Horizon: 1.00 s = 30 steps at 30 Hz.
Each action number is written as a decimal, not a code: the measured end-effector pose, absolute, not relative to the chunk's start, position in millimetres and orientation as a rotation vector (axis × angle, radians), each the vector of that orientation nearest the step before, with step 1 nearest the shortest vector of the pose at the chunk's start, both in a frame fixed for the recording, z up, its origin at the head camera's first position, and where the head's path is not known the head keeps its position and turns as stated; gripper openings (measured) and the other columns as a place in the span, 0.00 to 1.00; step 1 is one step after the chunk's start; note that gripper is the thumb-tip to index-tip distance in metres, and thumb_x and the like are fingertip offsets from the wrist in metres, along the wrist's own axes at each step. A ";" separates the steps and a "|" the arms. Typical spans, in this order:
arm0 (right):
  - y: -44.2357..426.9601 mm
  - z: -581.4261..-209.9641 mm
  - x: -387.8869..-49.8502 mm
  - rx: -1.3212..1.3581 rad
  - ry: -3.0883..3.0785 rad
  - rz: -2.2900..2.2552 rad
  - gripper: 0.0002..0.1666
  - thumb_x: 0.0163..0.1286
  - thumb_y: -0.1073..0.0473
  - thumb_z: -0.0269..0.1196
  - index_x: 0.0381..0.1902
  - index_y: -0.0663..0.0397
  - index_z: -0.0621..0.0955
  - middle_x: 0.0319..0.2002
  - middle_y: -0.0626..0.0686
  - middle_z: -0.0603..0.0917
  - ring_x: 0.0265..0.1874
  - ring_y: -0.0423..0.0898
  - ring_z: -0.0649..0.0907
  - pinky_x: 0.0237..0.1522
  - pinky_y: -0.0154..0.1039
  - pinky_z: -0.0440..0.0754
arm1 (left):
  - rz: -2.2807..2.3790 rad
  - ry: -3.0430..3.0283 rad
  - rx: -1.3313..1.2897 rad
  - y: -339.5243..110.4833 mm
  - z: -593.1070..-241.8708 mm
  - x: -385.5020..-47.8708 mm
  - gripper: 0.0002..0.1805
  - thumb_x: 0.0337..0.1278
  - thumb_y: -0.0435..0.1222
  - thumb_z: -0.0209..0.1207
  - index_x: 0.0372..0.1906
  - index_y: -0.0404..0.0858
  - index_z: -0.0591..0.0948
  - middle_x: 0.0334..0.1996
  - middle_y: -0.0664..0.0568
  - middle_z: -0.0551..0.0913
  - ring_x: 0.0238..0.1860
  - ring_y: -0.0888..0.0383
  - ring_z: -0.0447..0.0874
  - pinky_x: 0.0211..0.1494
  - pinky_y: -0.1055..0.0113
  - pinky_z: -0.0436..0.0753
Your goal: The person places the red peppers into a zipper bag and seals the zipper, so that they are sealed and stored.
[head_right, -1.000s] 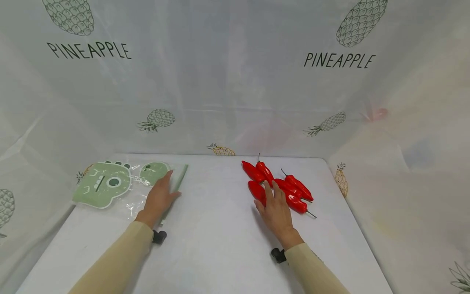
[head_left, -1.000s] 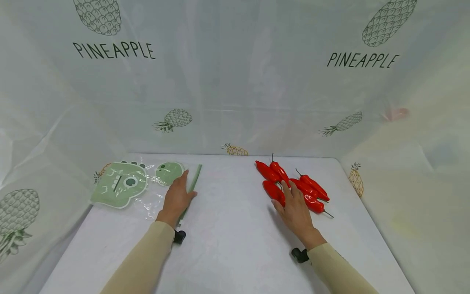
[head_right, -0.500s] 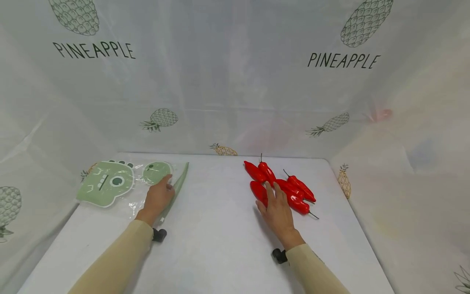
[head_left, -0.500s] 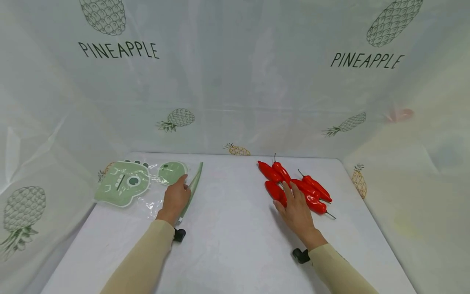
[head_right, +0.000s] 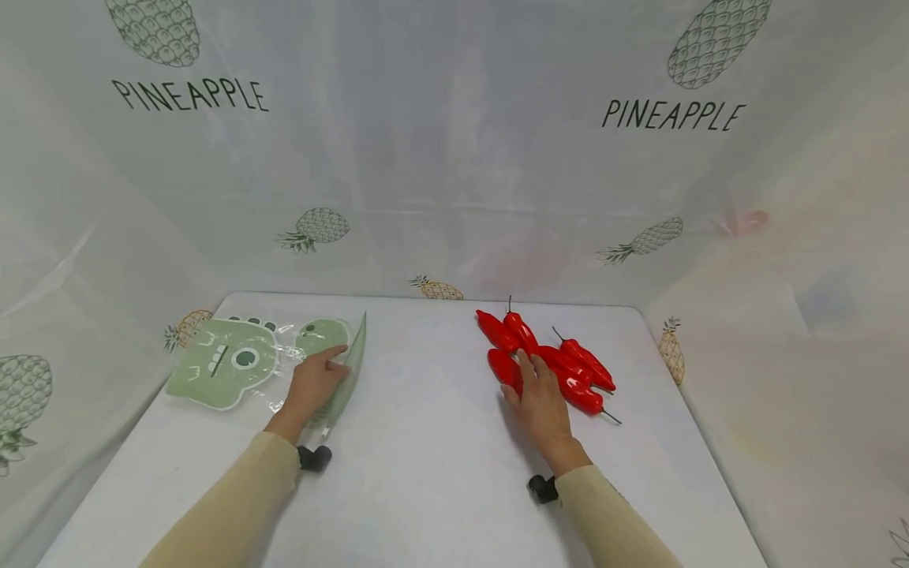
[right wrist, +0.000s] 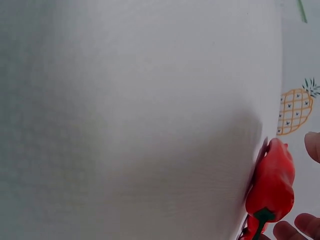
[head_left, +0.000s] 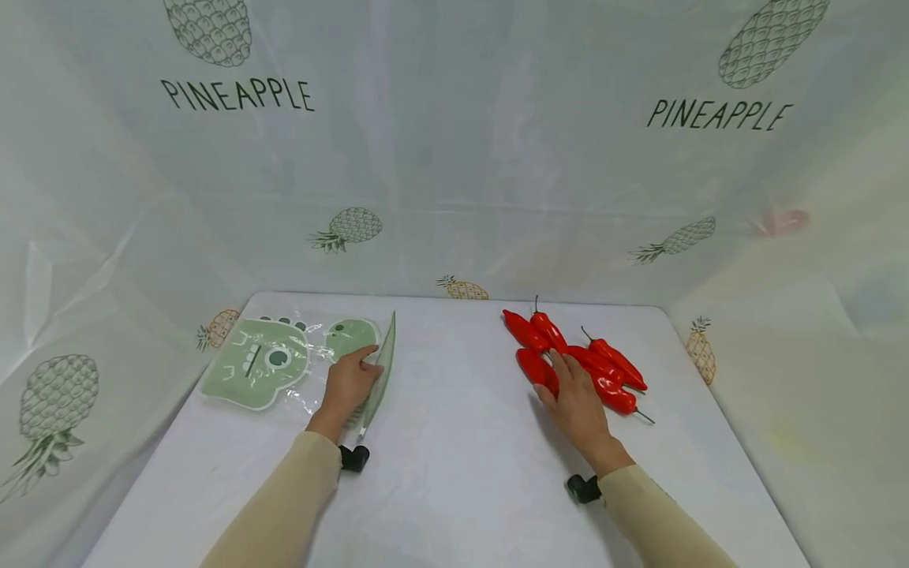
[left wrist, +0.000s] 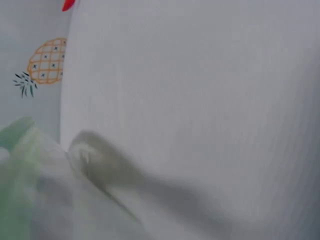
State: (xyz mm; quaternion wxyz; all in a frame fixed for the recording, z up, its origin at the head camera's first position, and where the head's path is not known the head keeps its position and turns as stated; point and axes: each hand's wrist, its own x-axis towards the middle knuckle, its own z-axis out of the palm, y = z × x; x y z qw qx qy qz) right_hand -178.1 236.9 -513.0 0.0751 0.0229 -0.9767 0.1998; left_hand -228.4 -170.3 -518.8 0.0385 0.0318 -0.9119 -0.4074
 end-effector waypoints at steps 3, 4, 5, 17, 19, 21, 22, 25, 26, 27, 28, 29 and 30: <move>237.3 -513.9 -179.2 0.058 -2.942 0.611 0.56 0.68 0.49 0.74 0.85 0.51 0.57 0.77 0.68 0.65 0.74 0.69 0.67 0.58 0.68 0.82 | -1.335 -2.795 0.100 -165.3 -513.8 -223.5 0.26 0.68 0.37 0.65 0.69 0.40 0.81 0.42 0.44 0.91 0.39 0.52 0.87 0.37 0.63 0.82; 237.4 -514.3 -179.6 0.057 -2.942 0.611 0.56 0.68 0.50 0.74 0.85 0.51 0.58 0.77 0.68 0.65 0.74 0.69 0.67 0.58 0.68 0.82 | -1.371 -2.792 0.106 -163.1 -512.0 -221.6 0.26 0.69 0.38 0.65 0.70 0.41 0.81 0.42 0.45 0.91 0.38 0.53 0.86 0.37 0.65 0.81; 237.4 -514.8 -180.1 0.058 -2.940 0.614 0.55 0.68 0.50 0.74 0.84 0.51 0.58 0.77 0.68 0.65 0.74 0.69 0.68 0.58 0.68 0.82 | -1.404 -2.786 0.104 -160.7 -510.3 -219.8 0.26 0.69 0.38 0.65 0.70 0.42 0.81 0.43 0.45 0.91 0.38 0.54 0.86 0.37 0.65 0.80; 234.6 -517.9 -183.2 0.039 -2.949 0.610 0.53 0.69 0.50 0.73 0.84 0.52 0.59 0.76 0.67 0.66 0.73 0.69 0.69 0.60 0.69 0.81 | -1.594 -2.685 0.018 -126.2 -503.2 -200.7 0.24 0.66 0.38 0.69 0.66 0.49 0.85 0.40 0.52 0.90 0.37 0.59 0.84 0.38 0.67 0.81; 234.1 -517.9 -183.4 0.039 -2.952 0.608 0.53 0.69 0.50 0.73 0.84 0.52 0.59 0.76 0.68 0.66 0.73 0.69 0.69 0.60 0.69 0.81 | -1.601 -2.671 0.016 -121.2 -502.2 -198.3 0.21 0.66 0.39 0.70 0.62 0.48 0.87 0.40 0.53 0.91 0.39 0.60 0.85 0.39 0.66 0.83; 233.8 -517.7 -183.3 0.042 -2.950 0.608 0.53 0.69 0.50 0.73 0.84 0.53 0.59 0.76 0.68 0.67 0.73 0.69 0.69 0.60 0.68 0.81 | -1.613 -2.660 0.025 -117.2 -500.1 -196.0 0.17 0.65 0.39 0.70 0.58 0.45 0.90 0.40 0.53 0.91 0.40 0.59 0.87 0.41 0.65 0.84; 233.8 -517.7 -183.2 0.044 -2.949 0.609 0.53 0.69 0.50 0.73 0.84 0.53 0.59 0.76 0.68 0.67 0.73 0.69 0.69 0.60 0.68 0.81 | -1.614 -2.660 0.036 -115.5 -499.2 -195.1 0.16 0.65 0.40 0.71 0.55 0.44 0.91 0.40 0.53 0.92 0.41 0.59 0.87 0.42 0.65 0.85; 234.0 -517.9 -182.9 0.047 -2.949 0.609 0.53 0.69 0.51 0.73 0.84 0.53 0.60 0.75 0.68 0.67 0.73 0.69 0.69 0.59 0.68 0.81 | -1.611 -2.661 0.066 -112.1 -497.0 -192.9 0.12 0.64 0.40 0.71 0.49 0.42 0.92 0.40 0.52 0.93 0.42 0.59 0.89 0.45 0.64 0.86; 234.1 -518.1 -182.8 0.047 -2.949 0.609 0.53 0.69 0.51 0.73 0.84 0.53 0.59 0.75 0.68 0.67 0.73 0.69 0.69 0.59 0.68 0.81 | -1.611 -2.662 0.070 -111.4 -496.3 -192.4 0.11 0.64 0.41 0.71 0.48 0.42 0.93 0.40 0.52 0.93 0.43 0.59 0.89 0.46 0.63 0.86; 234.3 -518.4 -182.7 0.047 -2.951 0.610 0.53 0.69 0.51 0.73 0.84 0.52 0.59 0.76 0.68 0.67 0.73 0.69 0.69 0.59 0.68 0.81 | -1.615 -2.661 0.071 -110.8 -495.6 -191.8 0.11 0.65 0.41 0.71 0.48 0.42 0.93 0.40 0.52 0.93 0.43 0.59 0.89 0.47 0.62 0.85; 234.5 -518.6 -182.7 0.047 -2.952 0.609 0.53 0.69 0.51 0.73 0.84 0.52 0.59 0.76 0.68 0.67 0.73 0.69 0.69 0.59 0.68 0.81 | -1.620 -2.658 0.068 -110.2 -495.1 -191.3 0.11 0.65 0.41 0.70 0.48 0.43 0.93 0.41 0.52 0.93 0.43 0.59 0.89 0.47 0.62 0.85; 234.7 -518.8 -182.6 0.046 -2.954 0.608 0.53 0.69 0.50 0.73 0.84 0.52 0.59 0.76 0.68 0.67 0.73 0.69 0.69 0.59 0.68 0.81 | -1.629 -2.656 0.062 -109.8 -494.3 -190.8 0.11 0.66 0.41 0.70 0.49 0.43 0.93 0.41 0.52 0.93 0.43 0.59 0.89 0.48 0.62 0.85; 235.0 -519.1 -182.6 0.045 -2.956 0.608 0.54 0.69 0.50 0.73 0.84 0.52 0.59 0.76 0.68 0.67 0.73 0.69 0.69 0.59 0.68 0.81 | -1.638 -2.657 0.057 -109.5 -493.9 -190.4 0.12 0.66 0.41 0.70 0.50 0.43 0.92 0.42 0.52 0.93 0.44 0.59 0.88 0.48 0.62 0.85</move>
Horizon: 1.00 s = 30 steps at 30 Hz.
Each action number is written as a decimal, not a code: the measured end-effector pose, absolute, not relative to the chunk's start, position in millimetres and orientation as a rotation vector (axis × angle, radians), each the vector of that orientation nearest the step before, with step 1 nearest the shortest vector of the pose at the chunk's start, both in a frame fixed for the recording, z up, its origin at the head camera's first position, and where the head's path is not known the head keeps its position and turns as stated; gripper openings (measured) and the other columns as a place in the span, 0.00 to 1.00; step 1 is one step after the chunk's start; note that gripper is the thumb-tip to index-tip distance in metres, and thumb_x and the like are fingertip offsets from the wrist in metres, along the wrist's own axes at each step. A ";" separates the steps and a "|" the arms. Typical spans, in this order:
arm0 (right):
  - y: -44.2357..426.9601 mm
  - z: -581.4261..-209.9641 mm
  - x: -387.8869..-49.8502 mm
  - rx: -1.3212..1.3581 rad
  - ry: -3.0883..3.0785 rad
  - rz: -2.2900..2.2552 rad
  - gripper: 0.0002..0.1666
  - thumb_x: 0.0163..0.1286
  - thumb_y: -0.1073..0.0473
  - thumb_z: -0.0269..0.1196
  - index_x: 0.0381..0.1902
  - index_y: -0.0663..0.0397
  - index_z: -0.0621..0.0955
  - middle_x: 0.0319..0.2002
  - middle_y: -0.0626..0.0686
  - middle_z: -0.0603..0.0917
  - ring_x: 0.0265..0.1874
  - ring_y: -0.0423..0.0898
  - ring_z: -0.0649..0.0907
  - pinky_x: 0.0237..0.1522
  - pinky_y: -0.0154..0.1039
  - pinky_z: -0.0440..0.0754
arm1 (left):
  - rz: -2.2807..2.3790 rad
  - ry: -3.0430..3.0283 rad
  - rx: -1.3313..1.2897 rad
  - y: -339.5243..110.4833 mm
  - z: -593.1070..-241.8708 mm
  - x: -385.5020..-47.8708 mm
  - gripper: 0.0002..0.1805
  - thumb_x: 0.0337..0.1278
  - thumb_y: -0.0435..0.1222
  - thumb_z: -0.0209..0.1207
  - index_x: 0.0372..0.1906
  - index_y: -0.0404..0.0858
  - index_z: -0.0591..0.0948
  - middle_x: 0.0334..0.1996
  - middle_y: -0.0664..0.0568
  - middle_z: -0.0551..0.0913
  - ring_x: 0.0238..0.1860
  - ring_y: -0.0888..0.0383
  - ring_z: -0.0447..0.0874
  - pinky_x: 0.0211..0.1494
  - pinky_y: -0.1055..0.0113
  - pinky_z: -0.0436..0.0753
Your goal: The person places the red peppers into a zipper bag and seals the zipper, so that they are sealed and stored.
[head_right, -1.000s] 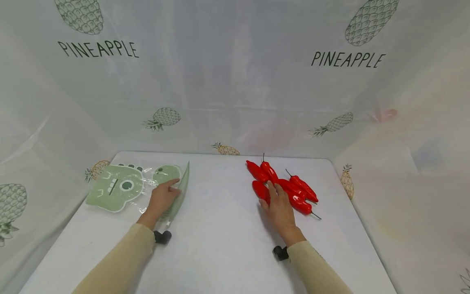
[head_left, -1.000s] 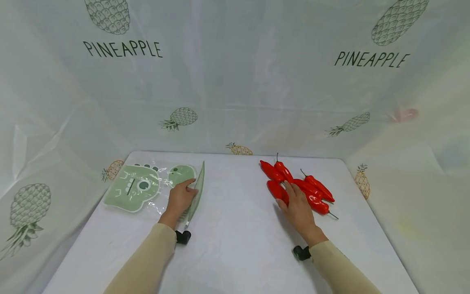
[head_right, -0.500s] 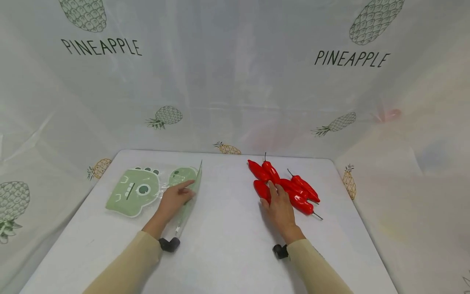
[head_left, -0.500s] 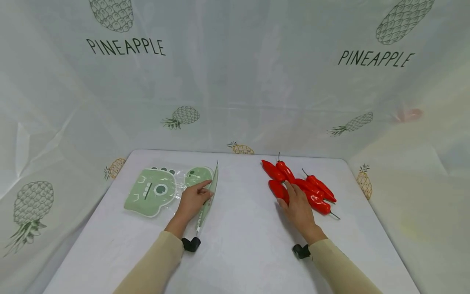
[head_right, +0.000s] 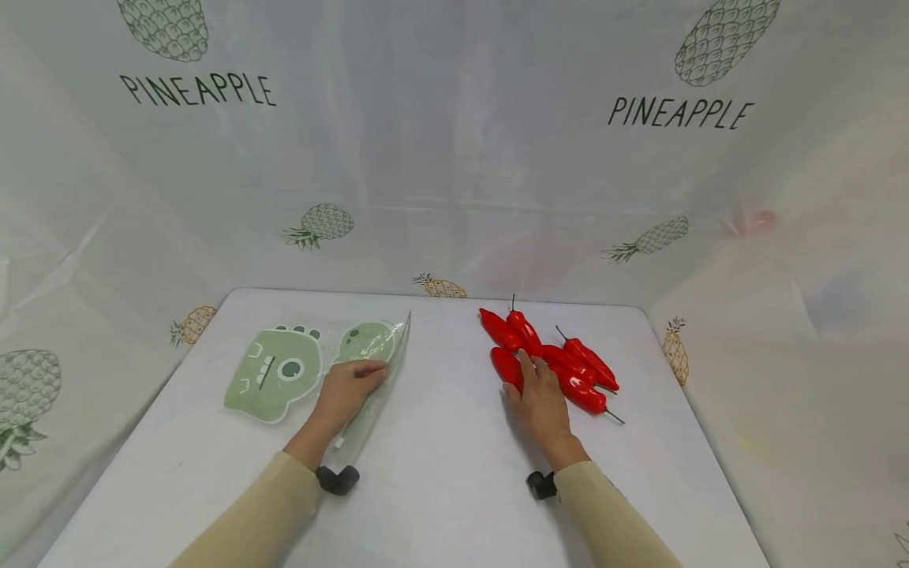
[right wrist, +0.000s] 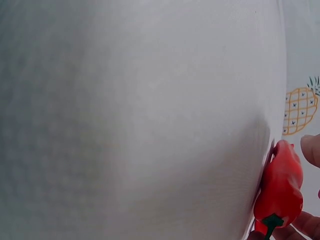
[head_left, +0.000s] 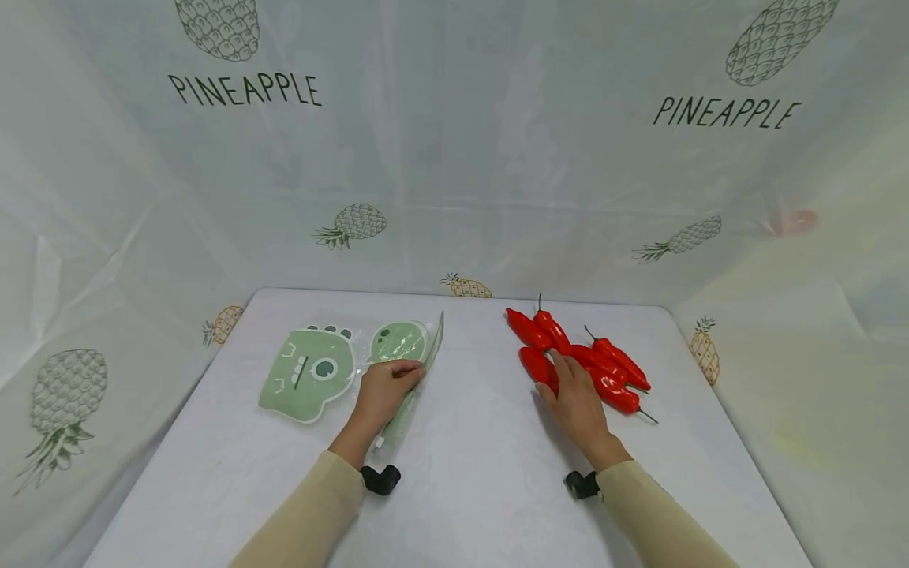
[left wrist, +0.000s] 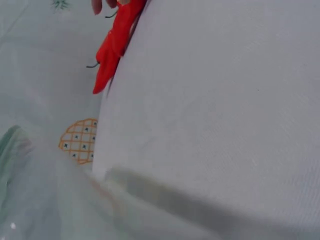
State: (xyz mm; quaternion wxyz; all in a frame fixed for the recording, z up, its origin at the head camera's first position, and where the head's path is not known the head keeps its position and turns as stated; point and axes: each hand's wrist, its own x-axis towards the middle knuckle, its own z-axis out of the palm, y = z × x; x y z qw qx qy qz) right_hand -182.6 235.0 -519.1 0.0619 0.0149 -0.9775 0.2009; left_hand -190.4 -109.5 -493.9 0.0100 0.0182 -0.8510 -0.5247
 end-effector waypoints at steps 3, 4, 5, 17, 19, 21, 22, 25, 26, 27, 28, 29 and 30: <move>235.7 -519.7 -182.8 0.045 -2.958 0.610 0.54 0.69 0.50 0.73 0.84 0.51 0.59 0.76 0.68 0.66 0.73 0.69 0.68 0.59 0.68 0.81 | -1.673 -2.679 0.022 -108.5 -492.6 -189.0 0.14 0.67 0.39 0.68 0.54 0.45 0.91 0.43 0.52 0.92 0.45 0.59 0.88 0.48 0.64 0.84; 235.9 -519.8 -182.8 0.044 -2.959 0.610 0.54 0.69 0.50 0.73 0.84 0.51 0.59 0.76 0.68 0.66 0.73 0.69 0.68 0.59 0.68 0.81 | -1.677 -2.692 0.011 -107.9 -492.2 -188.5 0.14 0.67 0.39 0.67 0.55 0.45 0.91 0.44 0.52 0.92 0.45 0.59 0.88 0.49 0.64 0.84; 236.0 -519.9 -182.8 0.043 -2.961 0.612 0.54 0.69 0.50 0.73 0.84 0.51 0.59 0.76 0.68 0.66 0.73 0.69 0.68 0.60 0.68 0.81 | -1.674 -2.703 0.005 -107.1 -491.7 -188.0 0.14 0.67 0.38 0.67 0.55 0.45 0.91 0.45 0.52 0.92 0.47 0.59 0.88 0.50 0.63 0.84; 236.3 -520.8 -182.4 0.050 -2.965 0.630 0.53 0.70 0.50 0.72 0.84 0.52 0.59 0.76 0.67 0.67 0.74 0.68 0.68 0.61 0.68 0.81 | -1.551 -2.692 0.039 -104.1 -490.9 -185.6 0.12 0.68 0.40 0.68 0.52 0.47 0.92 0.41 0.53 0.93 0.43 0.59 0.88 0.47 0.62 0.84; 236.7 -520.5 -182.5 0.048 -2.966 0.629 0.53 0.70 0.50 0.72 0.84 0.51 0.59 0.76 0.67 0.67 0.74 0.68 0.68 0.60 0.68 0.81 | -1.542 -2.691 0.041 -104.3 -491.5 -185.8 0.12 0.69 0.39 0.67 0.54 0.46 0.92 0.40 0.53 0.93 0.42 0.60 0.88 0.45 0.63 0.84; 237.0 -520.3 -182.6 0.048 -2.965 0.628 0.53 0.69 0.50 0.72 0.84 0.51 0.59 0.76 0.67 0.67 0.73 0.68 0.68 0.60 0.68 0.81 | -1.534 -2.687 0.041 -104.2 -492.0 -186.4 0.12 0.69 0.38 0.67 0.53 0.45 0.92 0.39 0.52 0.93 0.40 0.60 0.89 0.43 0.63 0.84; 236.9 -520.4 -182.8 0.048 -2.963 0.629 0.53 0.69 0.50 0.72 0.84 0.52 0.59 0.76 0.67 0.67 0.73 0.68 0.68 0.60 0.68 0.81 | -1.532 -2.684 0.041 -104.1 -492.0 -186.7 0.12 0.68 0.38 0.67 0.53 0.44 0.92 0.38 0.53 0.93 0.40 0.60 0.89 0.43 0.63 0.84; 236.5 -520.4 -183.1 0.051 -2.956 0.631 0.53 0.70 0.51 0.72 0.84 0.52 0.59 0.76 0.68 0.67 0.73 0.69 0.69 0.61 0.68 0.81 | -1.529 -2.677 0.055 -103.6 -491.6 -187.7 0.11 0.68 0.40 0.68 0.50 0.45 0.93 0.38 0.54 0.93 0.40 0.61 0.89 0.43 0.64 0.85; 236.3 -520.4 -183.2 0.052 -2.955 0.632 0.52 0.70 0.51 0.72 0.84 0.52 0.59 0.75 0.68 0.67 0.73 0.69 0.69 0.61 0.68 0.81 | -1.533 -2.673 0.061 -103.4 -491.3 -187.9 0.10 0.67 0.41 0.69 0.49 0.45 0.93 0.39 0.55 0.93 0.39 0.62 0.89 0.43 0.64 0.85; 236.1 -520.3 -183.3 0.053 -2.953 0.634 0.52 0.69 0.51 0.73 0.84 0.52 0.59 0.75 0.68 0.67 0.73 0.69 0.69 0.60 0.68 0.81 | -1.535 -2.667 0.064 -103.2 -491.0 -188.1 0.10 0.67 0.41 0.69 0.49 0.46 0.93 0.39 0.55 0.93 0.39 0.62 0.89 0.42 0.65 0.85; 236.0 -520.1 -183.4 0.053 -2.952 0.632 0.52 0.69 0.51 0.73 0.84 0.52 0.60 0.75 0.68 0.67 0.73 0.69 0.69 0.60 0.68 0.81 | -1.543 -2.659 0.062 -102.9 -490.9 -188.3 0.10 0.67 0.41 0.69 0.48 0.46 0.93 0.39 0.54 0.93 0.38 0.62 0.89 0.41 0.65 0.85; 235.9 -520.0 -183.5 0.052 -2.953 0.631 0.52 0.69 0.51 0.73 0.84 0.52 0.59 0.75 0.68 0.67 0.73 0.69 0.69 0.61 0.68 0.81 | -1.556 -2.650 0.060 -102.6 -491.0 -188.6 0.10 0.66 0.41 0.70 0.48 0.45 0.93 0.39 0.54 0.93 0.37 0.63 0.90 0.41 0.66 0.86; 235.8 -519.8 -183.5 0.051 -2.953 0.630 0.52 0.69 0.51 0.72 0.84 0.52 0.59 0.75 0.68 0.67 0.73 0.69 0.69 0.61 0.68 0.81 | -1.575 -2.639 0.057 -102.4 -491.1 -188.9 0.10 0.66 0.41 0.70 0.48 0.45 0.93 0.40 0.53 0.93 0.36 0.63 0.90 0.40 0.67 0.86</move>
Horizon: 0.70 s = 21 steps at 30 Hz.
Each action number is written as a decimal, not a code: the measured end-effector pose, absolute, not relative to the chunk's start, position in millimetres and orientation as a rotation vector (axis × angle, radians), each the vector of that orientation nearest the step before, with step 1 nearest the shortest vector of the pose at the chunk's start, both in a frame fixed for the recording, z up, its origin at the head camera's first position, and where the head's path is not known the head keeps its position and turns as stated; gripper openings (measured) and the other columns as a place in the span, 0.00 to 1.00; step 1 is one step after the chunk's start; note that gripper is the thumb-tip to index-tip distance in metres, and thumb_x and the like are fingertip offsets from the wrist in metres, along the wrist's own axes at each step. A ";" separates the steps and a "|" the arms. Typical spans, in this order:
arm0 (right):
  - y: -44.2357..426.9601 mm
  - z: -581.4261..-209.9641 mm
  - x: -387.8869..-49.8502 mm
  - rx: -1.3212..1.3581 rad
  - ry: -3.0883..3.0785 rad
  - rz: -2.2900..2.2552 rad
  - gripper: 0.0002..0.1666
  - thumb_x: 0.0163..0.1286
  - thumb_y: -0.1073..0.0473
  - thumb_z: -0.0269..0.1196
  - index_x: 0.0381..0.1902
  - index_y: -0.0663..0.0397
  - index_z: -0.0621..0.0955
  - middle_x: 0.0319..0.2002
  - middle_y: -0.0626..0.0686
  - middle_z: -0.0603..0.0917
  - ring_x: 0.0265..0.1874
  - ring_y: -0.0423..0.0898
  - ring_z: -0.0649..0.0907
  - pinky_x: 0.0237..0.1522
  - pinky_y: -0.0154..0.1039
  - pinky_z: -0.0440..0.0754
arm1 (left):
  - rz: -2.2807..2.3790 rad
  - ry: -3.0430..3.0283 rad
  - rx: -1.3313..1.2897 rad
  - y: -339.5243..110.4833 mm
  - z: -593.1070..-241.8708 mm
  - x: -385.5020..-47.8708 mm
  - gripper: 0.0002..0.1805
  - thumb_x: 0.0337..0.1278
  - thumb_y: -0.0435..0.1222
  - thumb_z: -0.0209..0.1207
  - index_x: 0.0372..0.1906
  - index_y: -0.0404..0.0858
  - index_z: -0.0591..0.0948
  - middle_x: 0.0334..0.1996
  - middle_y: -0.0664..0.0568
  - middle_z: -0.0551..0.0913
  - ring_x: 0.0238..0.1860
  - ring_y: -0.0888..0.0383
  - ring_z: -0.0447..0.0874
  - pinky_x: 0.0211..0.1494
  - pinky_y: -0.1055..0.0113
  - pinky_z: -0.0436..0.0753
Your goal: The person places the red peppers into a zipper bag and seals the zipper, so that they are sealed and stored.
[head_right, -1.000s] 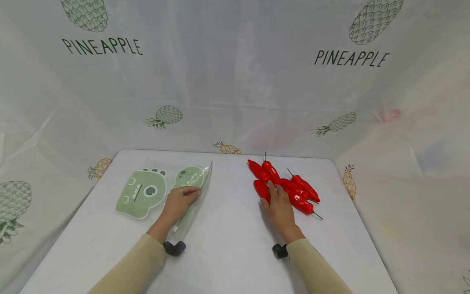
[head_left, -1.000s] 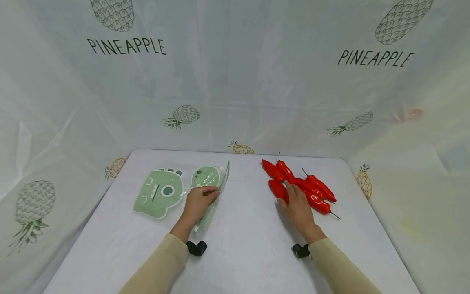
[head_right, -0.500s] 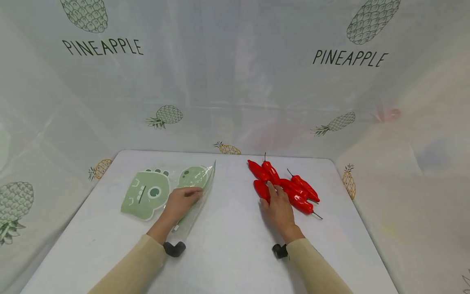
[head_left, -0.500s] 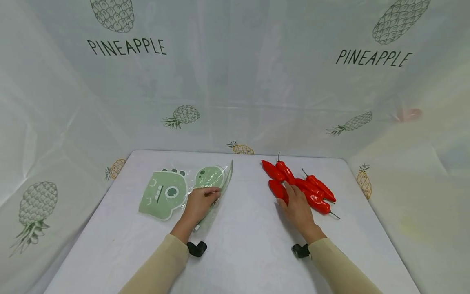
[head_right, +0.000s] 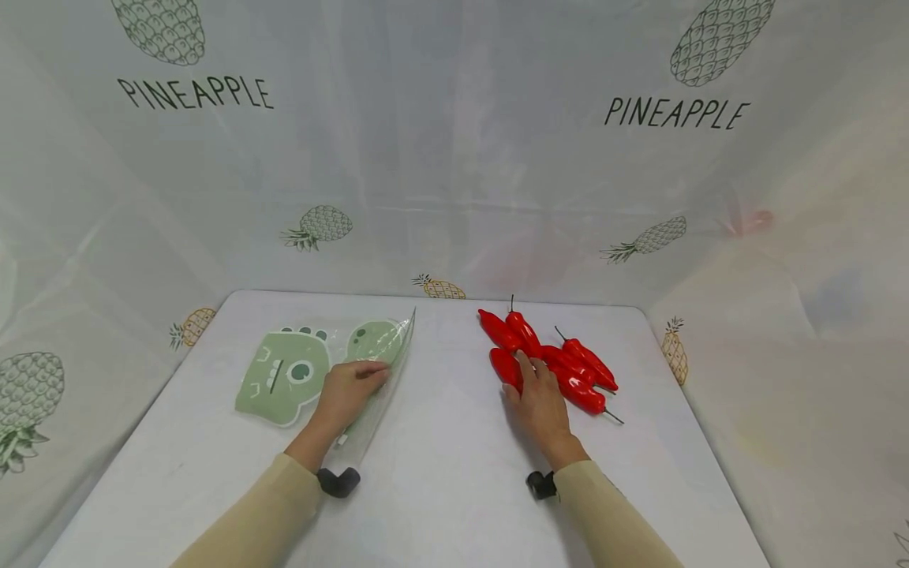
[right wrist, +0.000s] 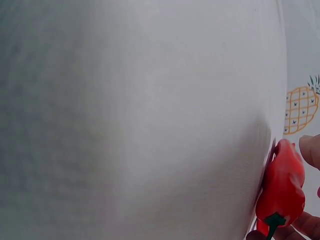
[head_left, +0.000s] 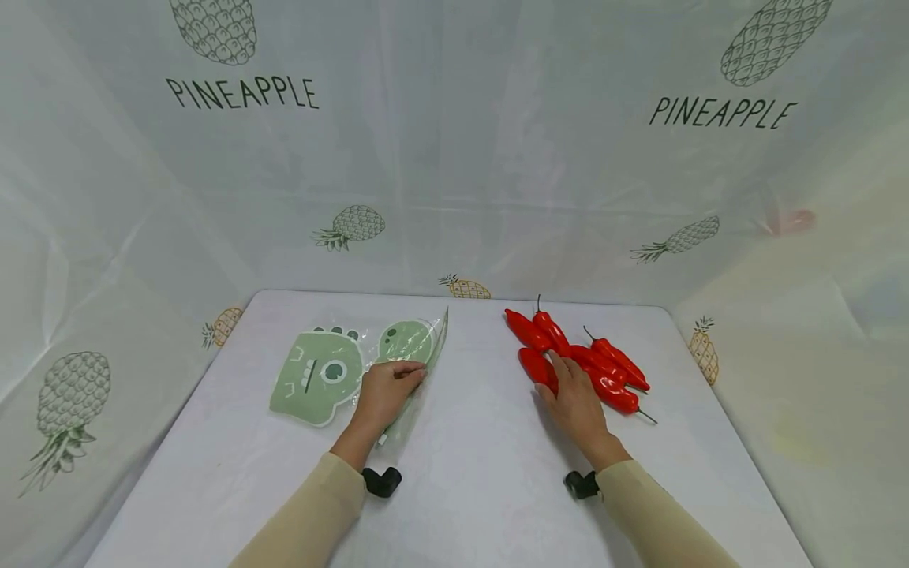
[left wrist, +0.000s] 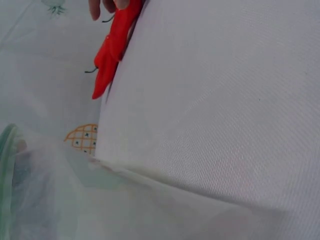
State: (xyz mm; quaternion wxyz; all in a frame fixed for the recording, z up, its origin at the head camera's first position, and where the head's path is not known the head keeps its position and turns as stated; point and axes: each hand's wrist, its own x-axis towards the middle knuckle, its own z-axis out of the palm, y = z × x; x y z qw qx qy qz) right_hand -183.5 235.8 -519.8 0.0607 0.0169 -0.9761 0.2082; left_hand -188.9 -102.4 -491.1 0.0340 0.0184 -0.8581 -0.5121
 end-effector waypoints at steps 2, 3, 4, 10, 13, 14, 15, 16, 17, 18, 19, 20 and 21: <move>235.8 -519.1 -183.9 0.048 -2.957 0.627 0.52 0.70 0.51 0.72 0.84 0.52 0.59 0.75 0.68 0.67 0.73 0.69 0.69 0.61 0.68 0.80 | -1.607 -2.621 0.054 -102.2 -490.4 -189.3 0.10 0.66 0.41 0.70 0.48 0.45 0.93 0.41 0.52 0.93 0.34 0.63 0.90 0.38 0.69 0.87; 235.9 -518.7 -184.2 0.045 -2.959 0.627 0.52 0.70 0.51 0.72 0.84 0.52 0.59 0.75 0.68 0.67 0.73 0.69 0.69 0.61 0.68 0.80 | -1.616 -2.615 0.052 -102.2 -490.2 -189.6 0.10 0.66 0.40 0.70 0.48 0.45 0.93 0.41 0.51 0.93 0.33 0.63 0.90 0.38 0.70 0.87; 235.9 -518.4 -184.4 0.042 -2.961 0.626 0.52 0.70 0.51 0.72 0.84 0.52 0.59 0.75 0.68 0.67 0.73 0.69 0.69 0.61 0.68 0.80 | -1.624 -2.610 0.051 -102.3 -490.1 -189.8 0.10 0.66 0.40 0.71 0.48 0.45 0.93 0.42 0.51 0.93 0.32 0.63 0.90 0.37 0.70 0.87; 234.9 -517.8 -186.0 0.026 -2.964 0.621 0.53 0.69 0.51 0.73 0.84 0.51 0.60 0.75 0.67 0.68 0.73 0.69 0.70 0.60 0.68 0.81 | -1.577 -2.626 0.056 -104.3 -490.8 -191.2 0.10 0.65 0.43 0.71 0.49 0.49 0.93 0.43 0.52 0.93 0.30 0.62 0.89 0.37 0.66 0.85; 234.6 -517.8 -186.5 0.024 -2.963 0.624 0.53 0.69 0.51 0.73 0.84 0.51 0.60 0.75 0.67 0.68 0.72 0.69 0.70 0.60 0.68 0.81 | -1.577 -2.639 0.055 -105.2 -493.4 -192.8 0.11 0.66 0.44 0.70 0.50 0.50 0.93 0.44 0.53 0.93 0.36 0.64 0.88 0.40 0.67 0.84; 234.5 -517.7 -186.6 0.025 -2.963 0.626 0.53 0.69 0.51 0.73 0.84 0.51 0.60 0.75 0.67 0.68 0.72 0.69 0.70 0.60 0.68 0.81 | -1.589 -2.640 0.054 -105.4 -493.8 -192.9 0.12 0.66 0.44 0.70 0.51 0.49 0.93 0.43 0.53 0.93 0.37 0.63 0.88 0.41 0.67 0.84; 234.4 -517.6 -186.6 0.025 -2.964 0.629 0.53 0.69 0.51 0.73 0.84 0.52 0.60 0.75 0.68 0.68 0.72 0.69 0.69 0.60 0.68 0.82 | -1.610 -2.641 0.053 -105.6 -494.1 -192.9 0.12 0.66 0.44 0.70 0.51 0.48 0.93 0.43 0.53 0.93 0.38 0.63 0.88 0.41 0.67 0.84; 234.4 -517.4 -186.6 0.026 -2.964 0.631 0.53 0.69 0.51 0.73 0.84 0.52 0.60 0.75 0.68 0.68 0.72 0.69 0.69 0.59 0.68 0.82 | -1.622 -2.643 0.049 -105.8 -494.3 -192.9 0.13 0.66 0.43 0.70 0.52 0.47 0.92 0.43 0.52 0.93 0.39 0.63 0.88 0.41 0.67 0.84; 234.4 -517.2 -186.6 0.026 -2.965 0.631 0.53 0.69 0.51 0.73 0.84 0.52 0.60 0.75 0.68 0.68 0.72 0.69 0.69 0.59 0.68 0.82 | -1.638 -2.643 0.049 -106.0 -494.3 -192.7 0.13 0.66 0.43 0.70 0.52 0.46 0.92 0.43 0.52 0.93 0.39 0.64 0.88 0.40 0.68 0.85; 234.4 -517.1 -186.5 0.026 -2.967 0.632 0.53 0.69 0.51 0.73 0.84 0.52 0.60 0.75 0.68 0.68 0.72 0.69 0.69 0.59 0.68 0.82 | -1.652 -2.642 0.049 -106.0 -494.0 -192.4 0.13 0.66 0.42 0.70 0.52 0.45 0.92 0.43 0.51 0.93 0.37 0.63 0.88 0.39 0.68 0.85; 234.4 -516.9 -186.5 0.026 -2.969 0.633 0.53 0.69 0.51 0.73 0.84 0.52 0.60 0.75 0.68 0.68 0.72 0.69 0.69 0.59 0.68 0.82 | -1.657 -2.641 0.048 -105.9 -493.4 -192.1 0.13 0.65 0.42 0.70 0.51 0.44 0.93 0.43 0.51 0.93 0.35 0.62 0.89 0.38 0.67 0.85; 234.3 -516.8 -186.4 0.026 -2.970 0.634 0.52 0.69 0.51 0.73 0.84 0.52 0.60 0.75 0.68 0.68 0.72 0.69 0.69 0.60 0.68 0.81 | -1.659 -2.637 0.051 -105.8 -492.8 -191.7 0.12 0.65 0.42 0.70 0.50 0.44 0.93 0.42 0.51 0.93 0.34 0.62 0.89 0.37 0.67 0.86; 234.2 -516.7 -186.6 0.027 -2.971 0.632 0.52 0.70 0.51 0.72 0.84 0.52 0.59 0.75 0.68 0.68 0.72 0.69 0.69 0.60 0.68 0.81 | -1.654 -2.633 0.055 -105.8 -492.6 -191.9 0.12 0.65 0.42 0.70 0.49 0.44 0.93 0.42 0.51 0.93 0.32 0.63 0.89 0.37 0.68 0.86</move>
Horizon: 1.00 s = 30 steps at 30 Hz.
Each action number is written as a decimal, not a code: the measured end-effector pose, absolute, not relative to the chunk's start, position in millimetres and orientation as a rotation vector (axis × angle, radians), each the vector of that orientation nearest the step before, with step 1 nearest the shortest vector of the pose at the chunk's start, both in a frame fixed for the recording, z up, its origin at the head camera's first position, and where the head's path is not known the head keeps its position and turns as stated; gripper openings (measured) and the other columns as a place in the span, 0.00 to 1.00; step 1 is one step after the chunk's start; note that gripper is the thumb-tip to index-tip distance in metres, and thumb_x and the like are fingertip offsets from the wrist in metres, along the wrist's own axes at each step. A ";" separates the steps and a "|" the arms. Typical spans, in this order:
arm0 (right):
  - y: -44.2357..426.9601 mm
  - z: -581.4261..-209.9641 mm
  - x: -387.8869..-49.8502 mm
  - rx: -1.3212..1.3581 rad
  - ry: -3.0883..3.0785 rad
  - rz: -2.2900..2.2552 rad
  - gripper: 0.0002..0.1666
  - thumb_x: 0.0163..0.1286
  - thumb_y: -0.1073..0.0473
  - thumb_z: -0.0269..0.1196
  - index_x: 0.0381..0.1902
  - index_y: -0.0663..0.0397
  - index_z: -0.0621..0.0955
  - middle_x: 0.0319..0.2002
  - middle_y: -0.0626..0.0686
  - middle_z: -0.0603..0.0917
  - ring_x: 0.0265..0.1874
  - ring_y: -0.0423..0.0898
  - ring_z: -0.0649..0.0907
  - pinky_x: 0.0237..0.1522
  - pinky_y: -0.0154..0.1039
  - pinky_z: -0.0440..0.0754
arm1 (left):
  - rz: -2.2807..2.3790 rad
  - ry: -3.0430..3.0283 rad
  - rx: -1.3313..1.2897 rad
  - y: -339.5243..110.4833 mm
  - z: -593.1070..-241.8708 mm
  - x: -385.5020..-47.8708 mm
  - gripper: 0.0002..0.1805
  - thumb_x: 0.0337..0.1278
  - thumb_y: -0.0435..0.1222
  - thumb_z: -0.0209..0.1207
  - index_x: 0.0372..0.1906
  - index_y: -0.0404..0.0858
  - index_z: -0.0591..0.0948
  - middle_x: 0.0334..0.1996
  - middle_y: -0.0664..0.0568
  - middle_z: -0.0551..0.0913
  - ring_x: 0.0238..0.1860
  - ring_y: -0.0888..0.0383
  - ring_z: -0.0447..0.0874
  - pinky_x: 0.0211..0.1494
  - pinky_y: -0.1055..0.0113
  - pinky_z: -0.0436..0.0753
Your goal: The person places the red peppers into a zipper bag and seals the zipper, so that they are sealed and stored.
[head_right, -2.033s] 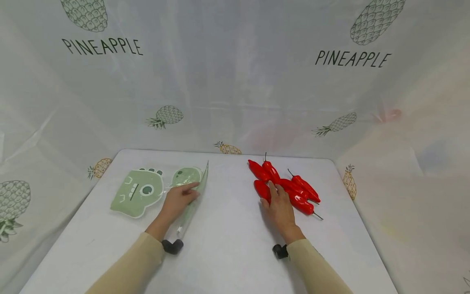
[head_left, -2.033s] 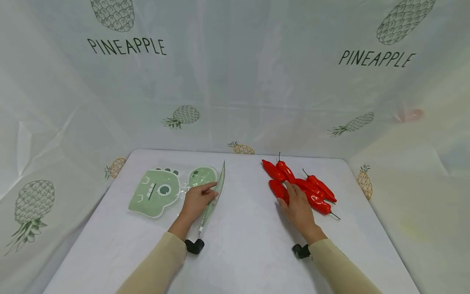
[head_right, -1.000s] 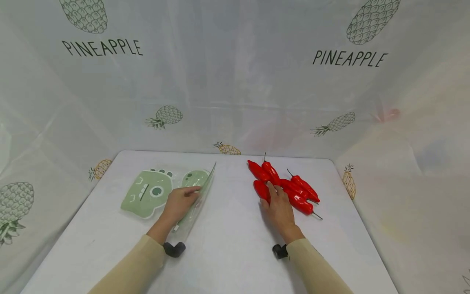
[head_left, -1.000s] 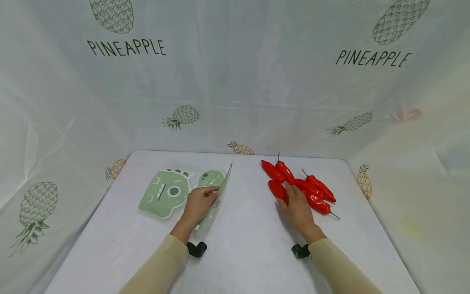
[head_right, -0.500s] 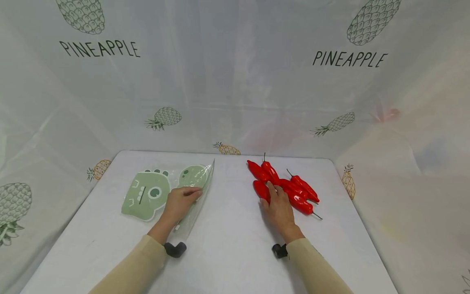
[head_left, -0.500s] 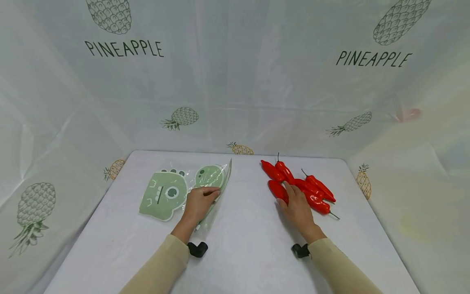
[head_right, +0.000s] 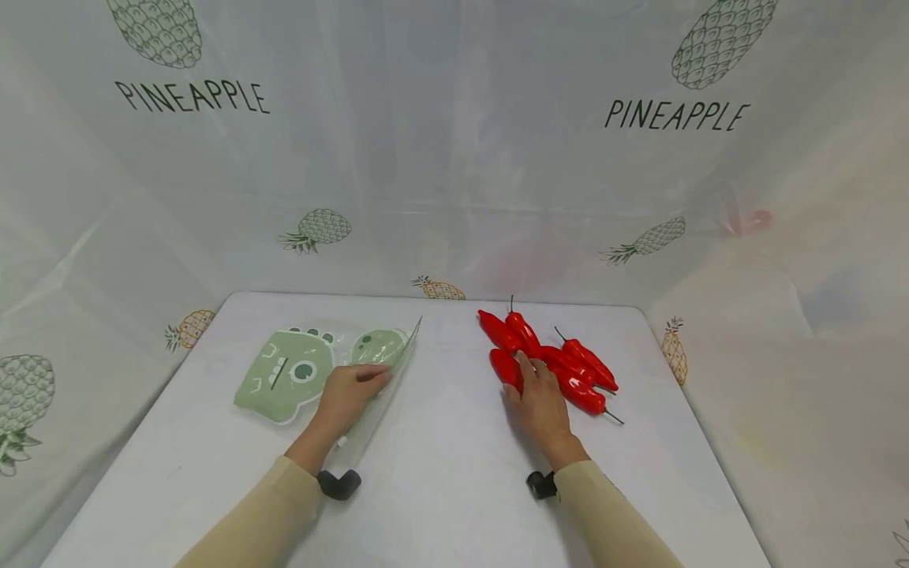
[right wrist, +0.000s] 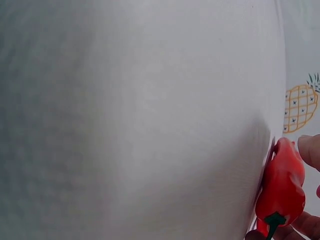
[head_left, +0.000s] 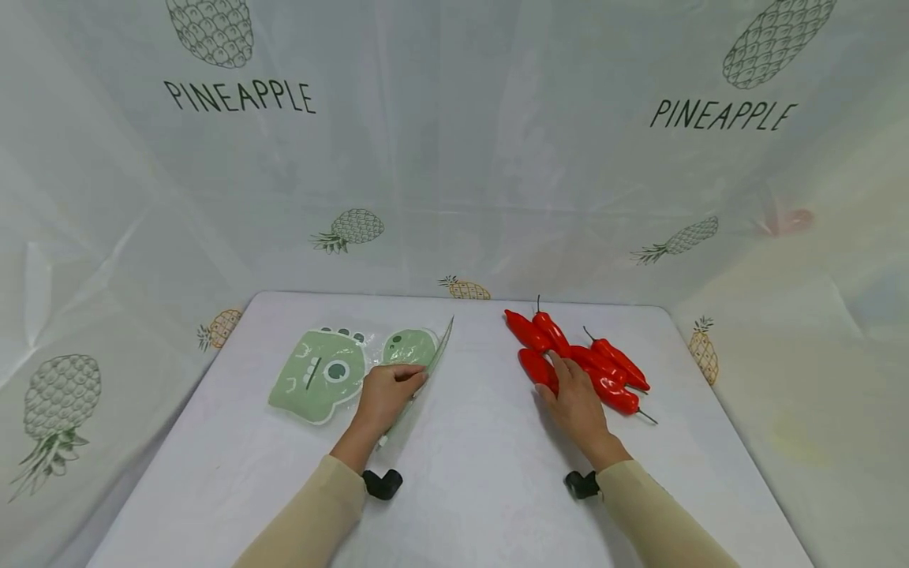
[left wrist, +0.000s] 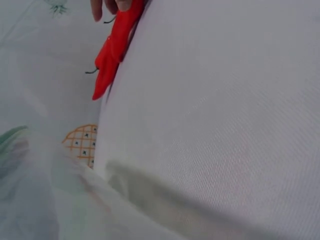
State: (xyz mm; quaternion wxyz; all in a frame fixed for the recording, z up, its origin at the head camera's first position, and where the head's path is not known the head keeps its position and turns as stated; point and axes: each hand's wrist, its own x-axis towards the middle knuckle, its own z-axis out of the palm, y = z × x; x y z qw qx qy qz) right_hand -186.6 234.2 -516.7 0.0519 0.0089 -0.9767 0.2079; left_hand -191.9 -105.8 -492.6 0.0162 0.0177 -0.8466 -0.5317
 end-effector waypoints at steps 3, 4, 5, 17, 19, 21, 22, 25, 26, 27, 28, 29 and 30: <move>234.5 -517.1 -186.3 0.033 -2.971 0.631 0.52 0.70 0.51 0.72 0.84 0.52 0.59 0.75 0.68 0.68 0.72 0.69 0.69 0.60 0.68 0.81 | -1.626 -2.609 0.061 -105.3 -493.2 -191.7 0.10 0.65 0.42 0.71 0.46 0.44 0.94 0.40 0.51 0.93 0.29 0.64 0.87 0.34 0.69 0.85; 234.6 -517.1 -186.2 0.036 -2.970 0.631 0.52 0.70 0.51 0.72 0.84 0.52 0.59 0.75 0.68 0.68 0.72 0.69 0.70 0.60 0.68 0.81 | -1.621 -2.599 0.063 -105.4 -493.4 -191.5 0.10 0.65 0.41 0.71 0.46 0.43 0.94 0.39 0.51 0.93 0.28 0.64 0.87 0.33 0.69 0.84; 234.8 -517.0 -186.2 0.039 -2.970 0.631 0.52 0.70 0.51 0.72 0.84 0.52 0.59 0.75 0.68 0.68 0.72 0.69 0.70 0.60 0.68 0.81 | -1.618 -2.589 0.067 -105.5 -493.7 -191.4 0.10 0.65 0.41 0.71 0.46 0.43 0.94 0.38 0.51 0.93 0.28 0.64 0.87 0.33 0.69 0.84; 237.4 -513.9 -197.7 0.048 -2.982 0.701 0.51 0.72 0.47 0.70 0.85 0.50 0.58 0.75 0.68 0.69 0.72 0.69 0.69 0.62 0.71 0.79 | -1.654 -2.530 0.116 -102.7 -497.0 -188.3 0.10 0.66 0.40 0.70 0.46 0.40 0.93 0.35 0.50 0.92 0.27 0.63 0.85 0.31 0.70 0.82; 237.1 -514.5 -200.8 0.036 -2.994 0.723 0.51 0.73 0.47 0.69 0.85 0.50 0.58 0.74 0.67 0.71 0.72 0.69 0.70 0.62 0.70 0.79 | -1.654 -2.527 0.116 -101.4 -496.6 -186.9 0.10 0.66 0.40 0.70 0.46 0.40 0.92 0.35 0.50 0.91 0.27 0.62 0.85 0.31 0.69 0.82; 236.4 -514.3 -203.0 0.021 -3.009 0.742 0.50 0.73 0.47 0.69 0.85 0.51 0.59 0.73 0.67 0.72 0.70 0.69 0.71 0.61 0.70 0.80 | -1.658 -2.526 0.119 -100.3 -496.5 -185.7 0.11 0.66 0.40 0.70 0.46 0.40 0.92 0.35 0.50 0.91 0.27 0.62 0.85 0.31 0.69 0.82; 236.2 -514.2 -203.7 0.013 -3.016 0.745 0.50 0.73 0.47 0.69 0.84 0.52 0.59 0.72 0.67 0.73 0.70 0.69 0.72 0.61 0.70 0.80 | -1.659 -2.526 0.121 -100.0 -496.2 -185.0 0.11 0.66 0.41 0.70 0.47 0.40 0.92 0.35 0.50 0.91 0.27 0.62 0.85 0.31 0.69 0.83; 235.4 -514.0 -205.5 -0.008 -3.031 0.742 0.50 0.72 0.47 0.70 0.83 0.54 0.61 0.70 0.66 0.76 0.67 0.67 0.75 0.58 0.68 0.83 | -1.662 -2.526 0.127 -99.3 -496.5 -184.1 0.11 0.67 0.41 0.70 0.47 0.40 0.92 0.36 0.50 0.92 0.27 0.62 0.86 0.31 0.69 0.83; 235.2 -513.9 -205.8 -0.015 -3.035 0.738 0.50 0.72 0.47 0.70 0.83 0.54 0.62 0.69 0.66 0.77 0.66 0.67 0.76 0.58 0.67 0.83 | -1.660 -2.528 0.131 -99.0 -496.6 -184.0 0.11 0.67 0.41 0.70 0.47 0.41 0.92 0.36 0.50 0.92 0.26 0.62 0.86 0.31 0.69 0.83; 235.0 -513.8 -206.1 -0.023 -3.039 0.735 0.50 0.71 0.46 0.71 0.82 0.55 0.63 0.68 0.66 0.77 0.65 0.66 0.77 0.57 0.67 0.84 | -1.657 -2.528 0.133 -98.8 -496.8 -183.8 0.10 0.67 0.41 0.70 0.47 0.41 0.93 0.36 0.50 0.92 0.27 0.62 0.86 0.31 0.69 0.83; 234.9 -513.8 -206.6 -0.029 -3.044 0.733 0.50 0.70 0.46 0.71 0.82 0.56 0.63 0.66 0.66 0.79 0.64 0.66 0.78 0.56 0.66 0.85 | -1.651 -2.529 0.134 -98.5 -497.1 -183.8 0.10 0.67 0.41 0.70 0.47 0.41 0.93 0.36 0.50 0.92 0.27 0.62 0.86 0.31 0.69 0.83; 234.7 -513.5 -206.9 -0.038 -3.051 0.739 0.50 0.70 0.45 0.72 0.82 0.56 0.63 0.64 0.66 0.80 0.62 0.65 0.79 0.55 0.65 0.86 | -1.643 -2.529 0.134 -98.2 -497.2 -183.7 0.10 0.67 0.41 0.70 0.46 0.41 0.93 0.37 0.50 0.92 0.27 0.61 0.86 0.32 0.69 0.83; 234.6 -513.2 -207.2 -0.050 -3.061 0.746 0.51 0.70 0.45 0.72 0.82 0.55 0.64 0.63 0.65 0.81 0.62 0.65 0.79 0.55 0.64 0.86 | -1.632 -2.528 0.135 -98.0 -497.3 -183.7 0.10 0.67 0.41 0.70 0.46 0.41 0.93 0.37 0.50 0.92 0.29 0.61 0.86 0.32 0.69 0.83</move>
